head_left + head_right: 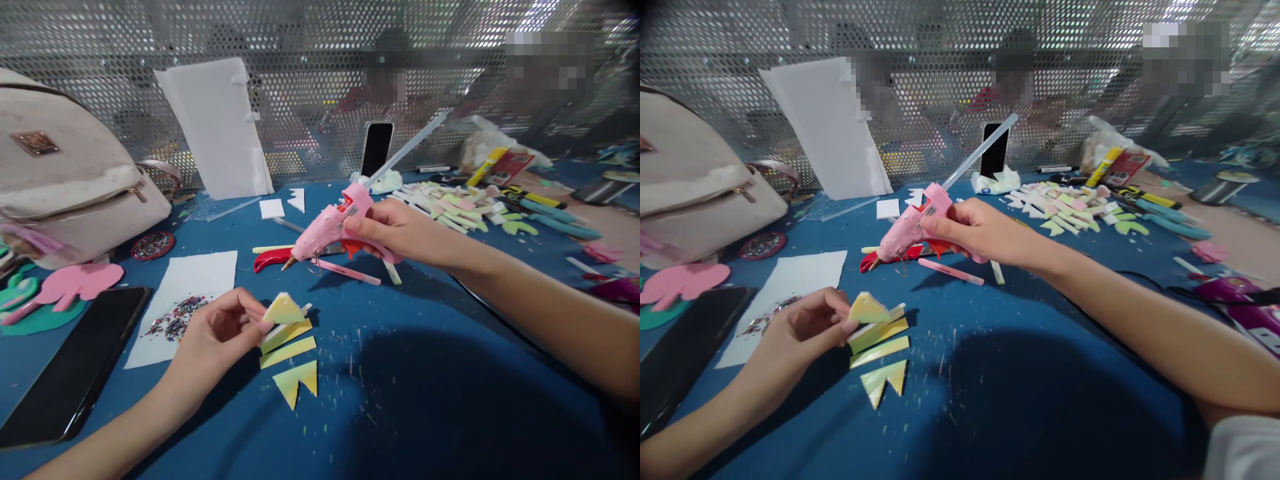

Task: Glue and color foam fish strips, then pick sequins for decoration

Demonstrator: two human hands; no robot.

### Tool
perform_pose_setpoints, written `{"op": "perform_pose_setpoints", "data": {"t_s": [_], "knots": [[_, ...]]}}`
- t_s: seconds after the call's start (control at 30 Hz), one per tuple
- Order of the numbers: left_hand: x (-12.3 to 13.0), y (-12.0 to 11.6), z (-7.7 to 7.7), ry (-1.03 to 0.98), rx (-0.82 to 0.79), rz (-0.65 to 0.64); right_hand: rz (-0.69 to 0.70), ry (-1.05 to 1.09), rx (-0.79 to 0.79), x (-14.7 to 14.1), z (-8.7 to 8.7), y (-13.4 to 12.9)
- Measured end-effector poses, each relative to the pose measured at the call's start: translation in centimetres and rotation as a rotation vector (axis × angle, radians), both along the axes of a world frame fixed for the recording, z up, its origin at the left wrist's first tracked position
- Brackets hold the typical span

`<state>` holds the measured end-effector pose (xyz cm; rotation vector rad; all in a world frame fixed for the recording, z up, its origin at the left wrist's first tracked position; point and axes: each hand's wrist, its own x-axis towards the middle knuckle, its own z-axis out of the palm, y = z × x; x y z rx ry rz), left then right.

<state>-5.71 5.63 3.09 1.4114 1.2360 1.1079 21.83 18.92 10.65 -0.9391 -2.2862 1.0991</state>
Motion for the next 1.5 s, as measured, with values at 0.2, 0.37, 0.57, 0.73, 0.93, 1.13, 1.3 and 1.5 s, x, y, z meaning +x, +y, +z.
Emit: {"op": "perform_pose_setpoints", "data": {"t_s": [0.2,0.37,0.57,0.73,0.93,1.13,1.3,1.5], "knots": [[-0.9,-0.6,0.5,0.380,0.585,-0.143,0.199,0.024,-0.047,0.3,0.6,0.0],[-1.0,-0.9,1.0,0.466,0.765,-0.206,0.358,-0.053,-0.058,0.6,1.3,-0.8],[-1.1,-0.9,0.6,0.491,0.816,-0.192,0.417,-0.138,0.006,0.6,1.9,-2.2],[-1.2,-1.0,0.2,0.497,0.802,-0.205,0.366,-0.235,0.026,0.2,2.2,-2.8],[-1.0,-1.0,0.6,0.473,0.782,-0.216,0.347,-0.283,0.078,0.0,2.6,-3.4],[-1.0,-1.1,0.4,0.470,0.738,-0.220,0.369,-0.284,0.219,0.0,3.5,-4.1],[-1.1,-1.2,0.1,0.453,0.708,-0.214,0.360,-0.284,0.134,0.0,2.8,-3.4],[-1.1,-1.1,0.3,0.459,0.713,-0.223,0.362,-0.124,-0.033,1.1,1.8,-0.8]]}}
